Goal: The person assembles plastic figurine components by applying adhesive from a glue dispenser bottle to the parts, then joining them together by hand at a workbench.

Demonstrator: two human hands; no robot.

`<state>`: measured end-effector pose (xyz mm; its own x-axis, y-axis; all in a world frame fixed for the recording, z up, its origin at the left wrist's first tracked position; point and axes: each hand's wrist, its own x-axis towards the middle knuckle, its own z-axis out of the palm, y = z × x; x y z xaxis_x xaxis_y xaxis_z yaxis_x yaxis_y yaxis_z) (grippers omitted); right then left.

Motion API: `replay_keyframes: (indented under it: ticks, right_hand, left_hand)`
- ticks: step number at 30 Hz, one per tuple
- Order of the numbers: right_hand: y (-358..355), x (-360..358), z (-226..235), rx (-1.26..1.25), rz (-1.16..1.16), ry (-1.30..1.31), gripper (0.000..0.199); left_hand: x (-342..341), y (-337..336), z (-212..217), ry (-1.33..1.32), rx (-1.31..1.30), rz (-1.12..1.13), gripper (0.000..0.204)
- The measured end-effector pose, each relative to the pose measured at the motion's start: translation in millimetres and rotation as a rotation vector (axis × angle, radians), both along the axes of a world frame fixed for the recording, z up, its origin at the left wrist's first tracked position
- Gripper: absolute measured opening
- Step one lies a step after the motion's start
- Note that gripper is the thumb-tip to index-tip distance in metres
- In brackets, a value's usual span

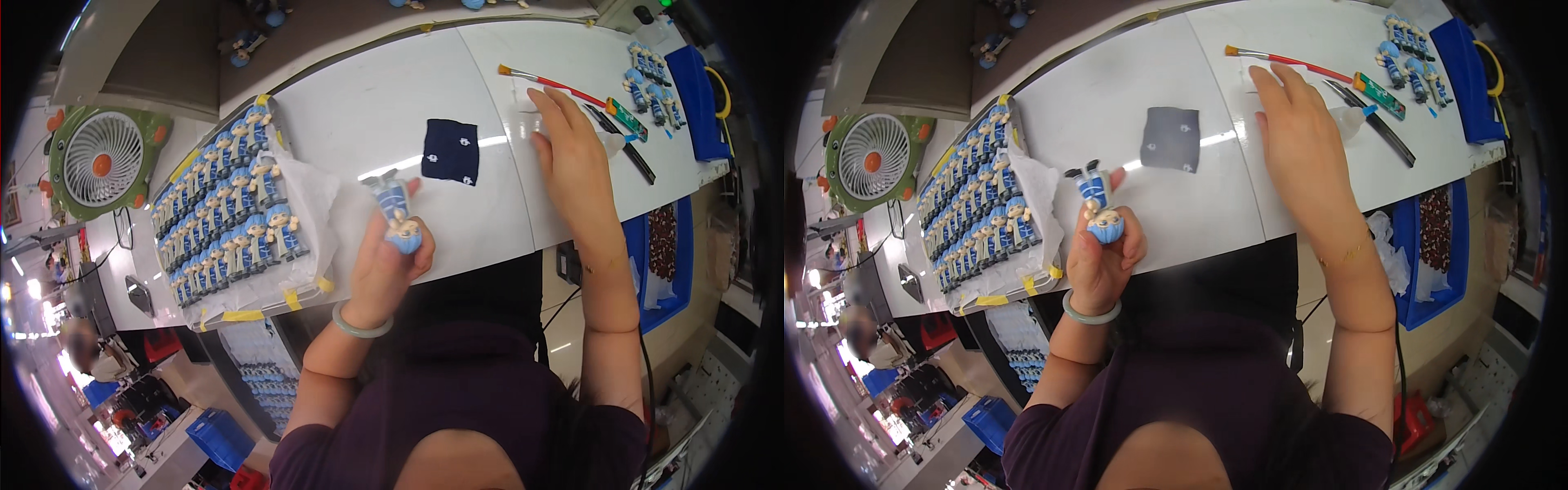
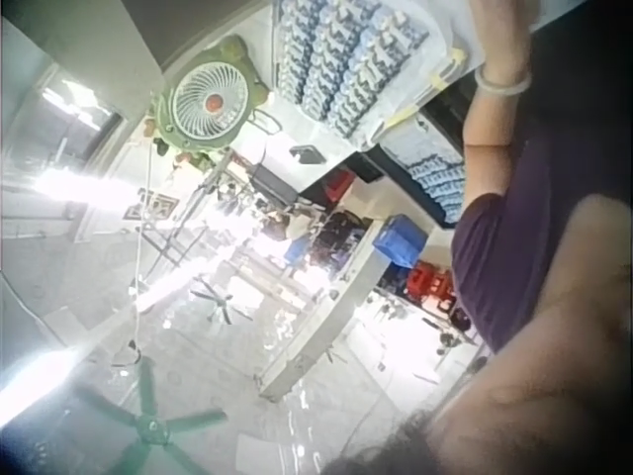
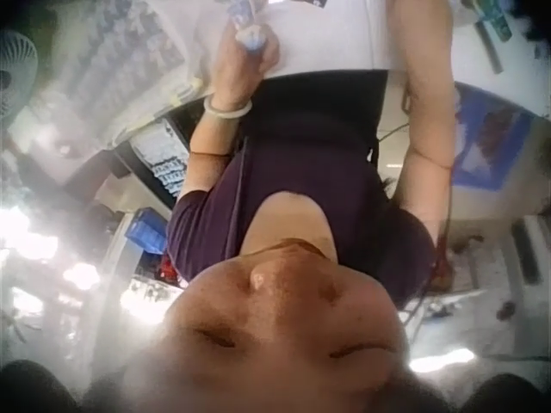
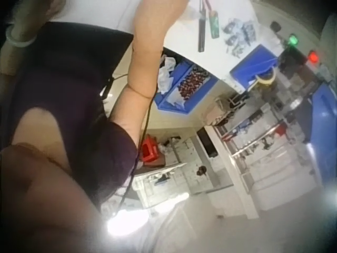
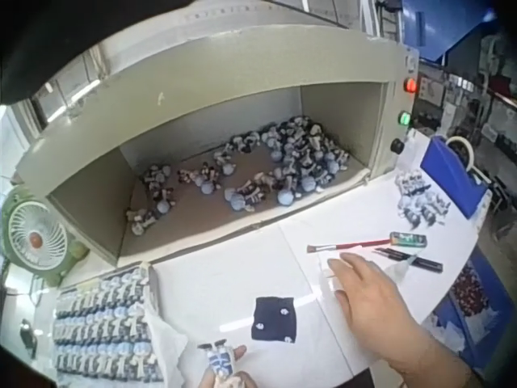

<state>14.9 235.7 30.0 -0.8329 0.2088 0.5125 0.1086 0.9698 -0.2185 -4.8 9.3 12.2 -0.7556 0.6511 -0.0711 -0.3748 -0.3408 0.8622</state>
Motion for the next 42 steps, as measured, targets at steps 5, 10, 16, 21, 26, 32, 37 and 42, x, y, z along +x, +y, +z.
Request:
replay_keyframes:
  ticks: [5, 10, 16, 21, 26, 32, 37, 42]
  right_hand:
    - [-7, -1, -3, -0.254, 0.079, -0.251, 0.013]
    - [-61, 30, 23, -0.67, 0.464, -0.016, 0.023]
    - [-79, 19, 11, -0.434, 0.677, 0.153, 0.029]
    - [-72, 16, 4, -0.445, 0.716, 0.17, 0.027]
    - [-51, 21, 0, -0.363, 0.616, 0.155, 0.028]
    - [-66, 29, 10, -0.371, 0.64, 0.214, 0.032]
    - [-61, 19, 1, -0.239, 0.701, 0.206, 0.032]
    - [-52, 28, 16, -0.219, 0.672, 0.198, 0.033]
  left_hand:
    - [-1, -3, -3, 0.049, -0.025, -0.087, 0.069]
    - [2, -7, -8, -0.007, 0.036, -0.116, 0.064]
    - [3, -4, -9, 0.097, 0.089, -0.038, 0.052]
    - [3, -2, -6, 0.123, 0.017, -0.017, 0.05]
    - [3, -12, -17, 0.015, 0.094, -0.125, 0.057]
    - [7, -3, -10, 0.058, 0.037, -0.027, 0.066]
    - [5, -6, -9, 0.052, 0.016, -0.049, 0.068]
    - [7, -10, -13, -0.01, 0.018, -0.073, 0.066]
